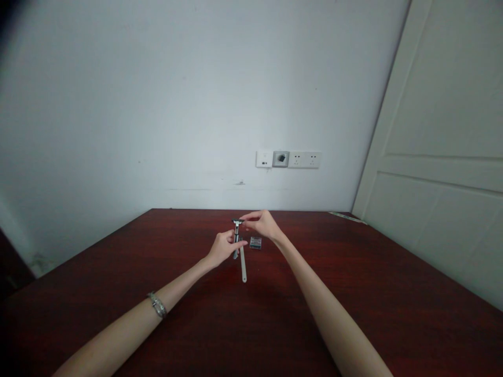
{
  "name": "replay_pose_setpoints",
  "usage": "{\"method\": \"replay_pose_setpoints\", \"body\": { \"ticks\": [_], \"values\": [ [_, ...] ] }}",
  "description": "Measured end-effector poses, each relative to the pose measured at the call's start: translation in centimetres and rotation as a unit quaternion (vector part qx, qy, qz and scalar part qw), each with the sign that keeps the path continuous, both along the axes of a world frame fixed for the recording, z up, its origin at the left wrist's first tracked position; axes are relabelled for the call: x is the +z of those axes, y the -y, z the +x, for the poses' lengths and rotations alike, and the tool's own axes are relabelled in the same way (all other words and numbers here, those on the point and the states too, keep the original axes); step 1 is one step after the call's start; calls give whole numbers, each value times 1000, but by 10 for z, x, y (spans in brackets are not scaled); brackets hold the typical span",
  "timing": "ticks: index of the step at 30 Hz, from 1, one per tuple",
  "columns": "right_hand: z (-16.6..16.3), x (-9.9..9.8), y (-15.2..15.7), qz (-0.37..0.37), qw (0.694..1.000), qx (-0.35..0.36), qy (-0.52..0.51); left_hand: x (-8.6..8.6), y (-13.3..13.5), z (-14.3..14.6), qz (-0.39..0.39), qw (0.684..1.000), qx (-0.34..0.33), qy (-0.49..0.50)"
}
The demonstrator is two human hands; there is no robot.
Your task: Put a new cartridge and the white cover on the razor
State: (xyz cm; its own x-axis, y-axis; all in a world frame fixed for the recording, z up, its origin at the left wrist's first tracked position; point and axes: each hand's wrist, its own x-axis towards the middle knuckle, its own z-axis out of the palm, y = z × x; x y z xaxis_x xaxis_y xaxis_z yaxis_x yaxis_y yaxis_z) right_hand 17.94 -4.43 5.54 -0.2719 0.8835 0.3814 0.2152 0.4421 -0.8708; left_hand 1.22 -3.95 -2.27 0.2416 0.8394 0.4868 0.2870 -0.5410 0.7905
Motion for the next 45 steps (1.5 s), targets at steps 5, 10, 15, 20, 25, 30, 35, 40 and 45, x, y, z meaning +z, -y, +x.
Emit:
{"method": "replay_pose_setpoints", "body": {
  "ticks": [5, 10, 15, 20, 25, 30, 35, 40, 45],
  "values": [
    [0, 0, 2, -1, 1000, -2, 6, -2, 1, 2, -11, 1000, 2, 6],
    [1, 0, 2, 12, 1000, -4, 13, -2, 3, 4, -14, 1000, 16, 7],
    [-1, -1, 0, 7, 1000, 17, 0, 0, 2, 3, -9, 1000, 19, 6],
    [1, -2, -4, -25, 998, 39, -38, 4, 0, 0, -8, 1000, -3, 8],
    [12, 0, -9, -44, 997, 27, -56, 13, -4, -4, -29, 998, -35, 42],
    [10, -1, -10, -55, 998, -39, 15, 29, -15, -8, -28, 996, -38, 73],
    [-6, -8, -4, 2, 986, -11, 168, 38, -29, -12, -86, 990, -57, 101],
    [-25, -13, 5, 72, 963, 4, 259, 36, -31, -13, -138, 980, -85, 116],
    [-39, -19, 14, 107, 948, -22, 300, 32, -29, -12, -161, 979, -74, 106]
  ]
}}
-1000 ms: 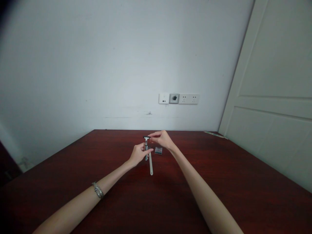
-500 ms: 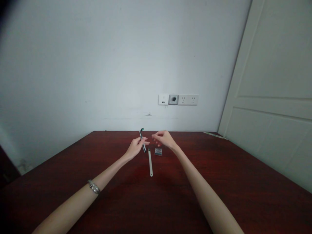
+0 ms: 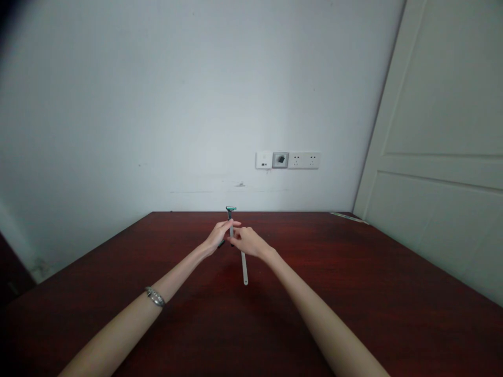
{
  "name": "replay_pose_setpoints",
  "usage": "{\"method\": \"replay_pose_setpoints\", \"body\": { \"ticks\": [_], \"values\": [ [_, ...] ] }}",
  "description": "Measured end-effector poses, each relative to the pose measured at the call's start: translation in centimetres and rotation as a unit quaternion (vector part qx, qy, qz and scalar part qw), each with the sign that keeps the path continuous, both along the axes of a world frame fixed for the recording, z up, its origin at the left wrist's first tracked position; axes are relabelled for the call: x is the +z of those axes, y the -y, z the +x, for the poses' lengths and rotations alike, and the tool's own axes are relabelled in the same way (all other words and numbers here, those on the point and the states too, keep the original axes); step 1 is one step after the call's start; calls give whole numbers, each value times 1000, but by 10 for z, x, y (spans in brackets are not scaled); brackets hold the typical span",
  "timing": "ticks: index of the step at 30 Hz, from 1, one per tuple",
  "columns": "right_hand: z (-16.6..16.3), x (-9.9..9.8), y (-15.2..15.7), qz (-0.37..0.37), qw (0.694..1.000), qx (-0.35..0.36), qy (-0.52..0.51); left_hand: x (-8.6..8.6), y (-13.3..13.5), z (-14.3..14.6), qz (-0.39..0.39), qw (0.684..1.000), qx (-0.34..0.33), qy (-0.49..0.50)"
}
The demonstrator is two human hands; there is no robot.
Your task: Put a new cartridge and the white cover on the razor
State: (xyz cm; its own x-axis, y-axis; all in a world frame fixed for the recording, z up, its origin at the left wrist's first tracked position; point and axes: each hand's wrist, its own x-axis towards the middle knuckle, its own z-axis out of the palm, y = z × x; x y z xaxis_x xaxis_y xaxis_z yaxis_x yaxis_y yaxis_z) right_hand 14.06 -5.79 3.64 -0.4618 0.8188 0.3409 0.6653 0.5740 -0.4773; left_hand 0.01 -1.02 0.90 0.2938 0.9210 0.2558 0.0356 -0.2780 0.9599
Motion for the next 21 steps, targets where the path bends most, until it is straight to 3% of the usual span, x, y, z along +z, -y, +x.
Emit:
{"method": "replay_pose_setpoints", "body": {
  "ticks": [5, 10, 15, 21],
  "values": [
    [-9, -12, 1, -11, 998, -65, 16, 5, 0, -11, -43, 993, -36, -102],
    [-16, -28, -1, -46, 990, -113, 75, 10, -9, -48, -118, 952, -69, -274],
    [-24, -40, 1, -52, 985, -120, 115, 5, -24, -77, -107, 924, -26, -365],
    [-29, -45, 5, -63, 983, -115, 129, -3, -32, -82, -34, 906, 53, -418]
  ]
}}
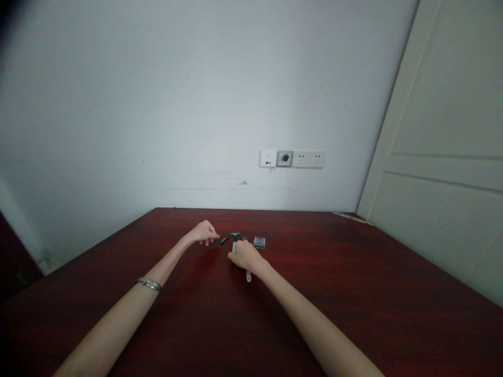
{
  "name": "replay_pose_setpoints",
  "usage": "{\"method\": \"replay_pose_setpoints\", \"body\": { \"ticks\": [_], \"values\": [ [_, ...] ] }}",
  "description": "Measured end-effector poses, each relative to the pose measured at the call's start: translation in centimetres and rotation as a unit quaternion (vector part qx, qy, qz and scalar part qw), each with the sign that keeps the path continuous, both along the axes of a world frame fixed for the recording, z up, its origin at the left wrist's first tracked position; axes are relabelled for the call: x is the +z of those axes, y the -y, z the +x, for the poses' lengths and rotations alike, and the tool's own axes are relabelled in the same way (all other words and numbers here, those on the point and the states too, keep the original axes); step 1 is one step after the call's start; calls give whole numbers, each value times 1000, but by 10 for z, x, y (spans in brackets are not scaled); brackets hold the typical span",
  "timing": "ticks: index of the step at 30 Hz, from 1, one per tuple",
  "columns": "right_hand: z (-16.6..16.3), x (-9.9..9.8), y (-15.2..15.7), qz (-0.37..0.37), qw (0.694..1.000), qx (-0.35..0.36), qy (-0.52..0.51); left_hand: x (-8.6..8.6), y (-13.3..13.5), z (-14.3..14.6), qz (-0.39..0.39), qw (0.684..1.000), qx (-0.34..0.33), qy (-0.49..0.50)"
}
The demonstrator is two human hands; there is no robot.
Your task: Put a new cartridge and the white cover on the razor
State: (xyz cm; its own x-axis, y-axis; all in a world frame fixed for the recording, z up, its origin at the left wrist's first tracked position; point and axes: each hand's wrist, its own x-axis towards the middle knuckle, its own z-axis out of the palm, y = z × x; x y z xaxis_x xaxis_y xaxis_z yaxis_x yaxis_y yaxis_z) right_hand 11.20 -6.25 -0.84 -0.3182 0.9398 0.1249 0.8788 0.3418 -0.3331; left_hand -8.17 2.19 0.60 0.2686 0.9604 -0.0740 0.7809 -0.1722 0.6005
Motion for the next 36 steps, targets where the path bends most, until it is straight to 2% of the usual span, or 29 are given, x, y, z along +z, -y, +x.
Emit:
{"method": "replay_pose_setpoints", "body": {
  "ticks": [4, 11, 26, 31, 36],
  "values": [
    [-2, -3, 1, -2, 1000, -12, 18, -5, -1, 5, 29, 999, 19, -32],
    [-4, -3, 4, -9, 999, -13, 42, -15, -5, 10, 28, 999, 25, -39],
    [-8, 7, 12, -8, 998, -29, 53, -18, 5, 20, 27, 998, 33, -43],
    [7, 16, 0, 23, 998, -53, 38, -14, 9, 22, 23, 998, 47, -36],
    [34, 25, -15, 14, 996, -86, -8, -15, 9, 21, 12, 998, 54, -32]
  ]
}}
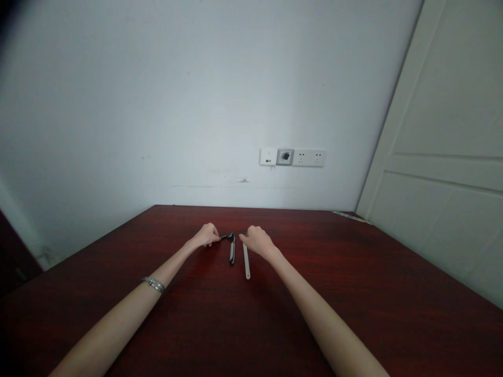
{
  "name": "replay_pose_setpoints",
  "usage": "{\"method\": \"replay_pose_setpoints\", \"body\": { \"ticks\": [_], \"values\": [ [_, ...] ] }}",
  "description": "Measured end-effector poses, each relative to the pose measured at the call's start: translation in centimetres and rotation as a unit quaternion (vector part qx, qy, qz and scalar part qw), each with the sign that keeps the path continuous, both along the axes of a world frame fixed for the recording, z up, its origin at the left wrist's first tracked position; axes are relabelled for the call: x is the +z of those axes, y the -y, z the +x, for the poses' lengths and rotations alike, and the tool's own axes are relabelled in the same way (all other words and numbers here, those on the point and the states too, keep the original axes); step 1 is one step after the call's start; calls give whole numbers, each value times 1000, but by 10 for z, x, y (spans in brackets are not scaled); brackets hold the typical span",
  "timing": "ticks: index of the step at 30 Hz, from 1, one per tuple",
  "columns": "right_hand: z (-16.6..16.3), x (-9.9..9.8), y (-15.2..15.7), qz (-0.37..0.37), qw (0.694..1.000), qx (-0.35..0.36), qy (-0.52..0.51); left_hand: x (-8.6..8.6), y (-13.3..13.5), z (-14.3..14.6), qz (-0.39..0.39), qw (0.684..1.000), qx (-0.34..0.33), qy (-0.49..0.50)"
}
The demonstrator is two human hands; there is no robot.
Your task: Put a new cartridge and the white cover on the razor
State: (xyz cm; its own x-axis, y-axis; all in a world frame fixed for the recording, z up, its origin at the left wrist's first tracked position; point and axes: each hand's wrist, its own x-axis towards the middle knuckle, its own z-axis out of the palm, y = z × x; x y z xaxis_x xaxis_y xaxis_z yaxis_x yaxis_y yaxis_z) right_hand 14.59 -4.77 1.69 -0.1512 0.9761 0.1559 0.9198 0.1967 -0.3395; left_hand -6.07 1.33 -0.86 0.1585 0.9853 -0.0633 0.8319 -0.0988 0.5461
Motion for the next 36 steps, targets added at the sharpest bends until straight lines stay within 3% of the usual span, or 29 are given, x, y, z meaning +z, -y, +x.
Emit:
{"method": "replay_pose_setpoints", "body": {
  "ticks": [10, 14, 18, 21, 30, 36],
  "values": [
    [35, -4, -22, 17, 997, 3, -71, -8, -8, -9, 57, 998, -13, -16],
    [35, -4, -24, 68, 992, 45, -100, 10, -2, -5, 68, 997, -26, 21],
    [31, 0, -23, 163, 967, 133, -145, 33, 8, 4, 68, 993, -75, 67],
    [28, 5, -20, 195, 950, 187, -153, 46, 17, 13, 68, 988, -116, 81],
    [24, 8, -17, 96, 929, 252, -252, 58, 36, 24, 46, 976, -190, 94],
    [23, 12, -14, 54, 928, 215, -301, 60, 37, 24, 35, 966, -228, 121]
  ]
}}
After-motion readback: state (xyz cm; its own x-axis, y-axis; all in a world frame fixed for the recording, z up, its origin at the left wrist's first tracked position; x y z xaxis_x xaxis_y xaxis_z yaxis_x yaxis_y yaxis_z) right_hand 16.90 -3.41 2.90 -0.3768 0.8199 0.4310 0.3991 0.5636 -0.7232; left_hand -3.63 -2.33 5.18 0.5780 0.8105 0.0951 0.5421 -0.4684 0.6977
